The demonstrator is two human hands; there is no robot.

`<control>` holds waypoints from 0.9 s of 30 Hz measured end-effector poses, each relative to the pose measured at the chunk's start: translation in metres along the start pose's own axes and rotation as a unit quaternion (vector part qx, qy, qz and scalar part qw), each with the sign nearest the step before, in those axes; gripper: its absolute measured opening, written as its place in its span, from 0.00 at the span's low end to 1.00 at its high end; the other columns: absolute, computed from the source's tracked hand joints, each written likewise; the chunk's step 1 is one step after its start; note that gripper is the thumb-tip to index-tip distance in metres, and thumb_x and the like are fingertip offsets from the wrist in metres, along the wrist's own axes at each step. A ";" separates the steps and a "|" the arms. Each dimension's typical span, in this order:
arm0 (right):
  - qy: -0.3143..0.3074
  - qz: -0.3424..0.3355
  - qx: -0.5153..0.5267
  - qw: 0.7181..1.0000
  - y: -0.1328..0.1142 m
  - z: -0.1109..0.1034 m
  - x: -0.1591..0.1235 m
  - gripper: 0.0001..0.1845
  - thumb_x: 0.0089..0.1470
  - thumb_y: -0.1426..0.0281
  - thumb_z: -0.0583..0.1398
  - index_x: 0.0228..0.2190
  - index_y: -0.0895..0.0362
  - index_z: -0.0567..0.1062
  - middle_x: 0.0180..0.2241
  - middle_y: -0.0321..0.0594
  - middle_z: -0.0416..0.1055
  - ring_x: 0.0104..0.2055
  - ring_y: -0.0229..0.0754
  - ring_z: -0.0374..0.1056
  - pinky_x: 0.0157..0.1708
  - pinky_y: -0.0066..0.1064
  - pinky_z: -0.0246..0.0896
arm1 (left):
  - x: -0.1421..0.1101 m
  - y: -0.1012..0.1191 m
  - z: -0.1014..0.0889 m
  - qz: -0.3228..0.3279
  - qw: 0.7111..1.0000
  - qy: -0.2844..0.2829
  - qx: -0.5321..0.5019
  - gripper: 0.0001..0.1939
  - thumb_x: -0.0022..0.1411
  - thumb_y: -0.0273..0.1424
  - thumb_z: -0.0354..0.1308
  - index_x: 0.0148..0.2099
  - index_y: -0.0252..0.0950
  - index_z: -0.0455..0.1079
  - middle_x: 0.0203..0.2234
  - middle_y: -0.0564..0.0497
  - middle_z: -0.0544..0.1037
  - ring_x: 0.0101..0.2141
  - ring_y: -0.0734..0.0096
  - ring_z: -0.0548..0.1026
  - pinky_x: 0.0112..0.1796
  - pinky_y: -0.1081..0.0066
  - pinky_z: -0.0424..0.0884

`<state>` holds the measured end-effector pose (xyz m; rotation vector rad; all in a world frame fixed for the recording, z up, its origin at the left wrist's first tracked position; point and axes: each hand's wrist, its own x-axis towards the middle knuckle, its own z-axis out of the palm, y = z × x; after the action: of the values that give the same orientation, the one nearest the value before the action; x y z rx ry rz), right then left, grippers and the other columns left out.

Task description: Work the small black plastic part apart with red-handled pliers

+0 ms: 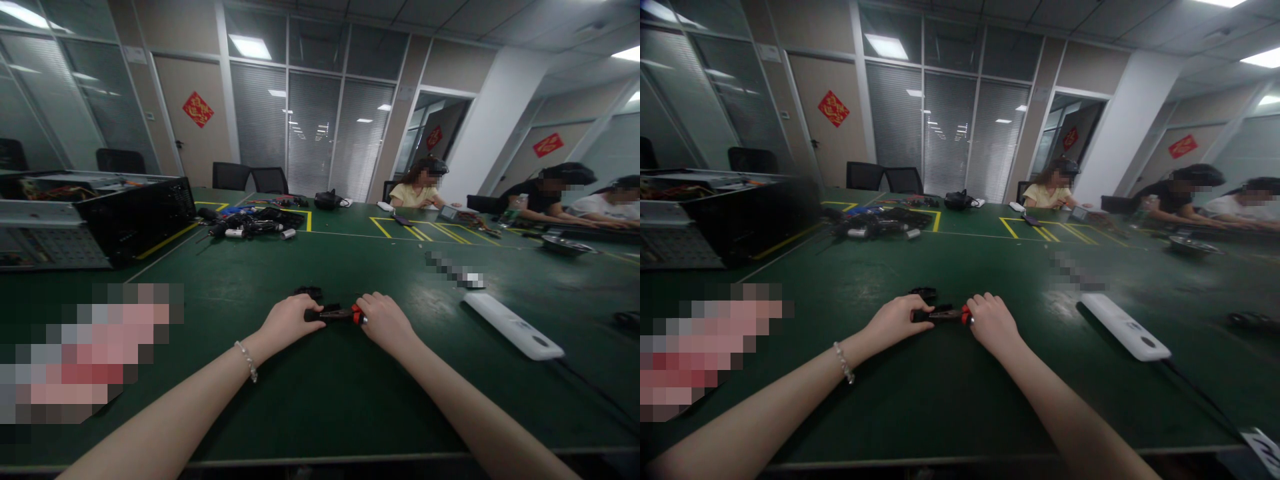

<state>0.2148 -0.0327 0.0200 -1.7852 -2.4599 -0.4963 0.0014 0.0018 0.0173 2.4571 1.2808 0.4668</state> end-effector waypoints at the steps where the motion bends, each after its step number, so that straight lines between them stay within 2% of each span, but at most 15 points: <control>1: 0.002 -0.001 -0.003 1.000 0.000 -0.001 0.000 0.13 0.41 0.76 0.55 0.34 0.59 0.70 0.35 0.43 0.69 0.36 0.43 0.61 0.34 0.31 0.53 | 0.000 0.000 0.000 0.000 1.000 0.001 0.001 0.16 0.51 0.41 0.55 0.43 0.42 0.69 0.38 0.53 0.71 0.35 0.67 0.70 0.33 0.71 0.66; 9: -0.021 0.009 0.005 1.000 0.001 0.004 0.002 0.13 0.42 0.74 0.55 0.34 0.59 0.70 0.35 0.42 0.69 0.35 0.42 0.61 0.34 0.31 0.54 | 0.000 0.002 0.000 -0.009 1.000 0.001 0.005 0.17 0.51 0.40 0.56 0.43 0.41 0.69 0.38 0.52 0.71 0.35 0.67 0.70 0.35 0.70 0.66; 16: 0.002 -0.005 -0.002 1.000 0.000 -0.001 -0.001 0.14 0.42 0.75 0.56 0.35 0.59 0.70 0.36 0.43 0.69 0.36 0.43 0.61 0.34 0.32 0.54 | 0.000 -0.002 0.002 0.006 1.000 0.015 0.002 0.16 0.50 0.41 0.56 0.42 0.42 0.69 0.37 0.54 0.72 0.34 0.68 0.70 0.32 0.71 0.66; 27: -0.007 0.005 0.016 1.000 0.000 0.002 0.000 0.12 0.42 0.75 0.54 0.33 0.59 0.70 0.34 0.42 0.69 0.34 0.41 0.61 0.33 0.30 0.54 | 0.000 -0.004 0.003 0.013 1.000 0.010 -0.005 0.16 0.51 0.42 0.55 0.42 0.43 0.69 0.37 0.54 0.71 0.34 0.68 0.70 0.30 0.72 0.65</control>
<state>0.2151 -0.0319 0.0182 -1.7942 -2.4531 -0.4414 -0.0003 0.0035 0.0129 2.4704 1.2517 0.5047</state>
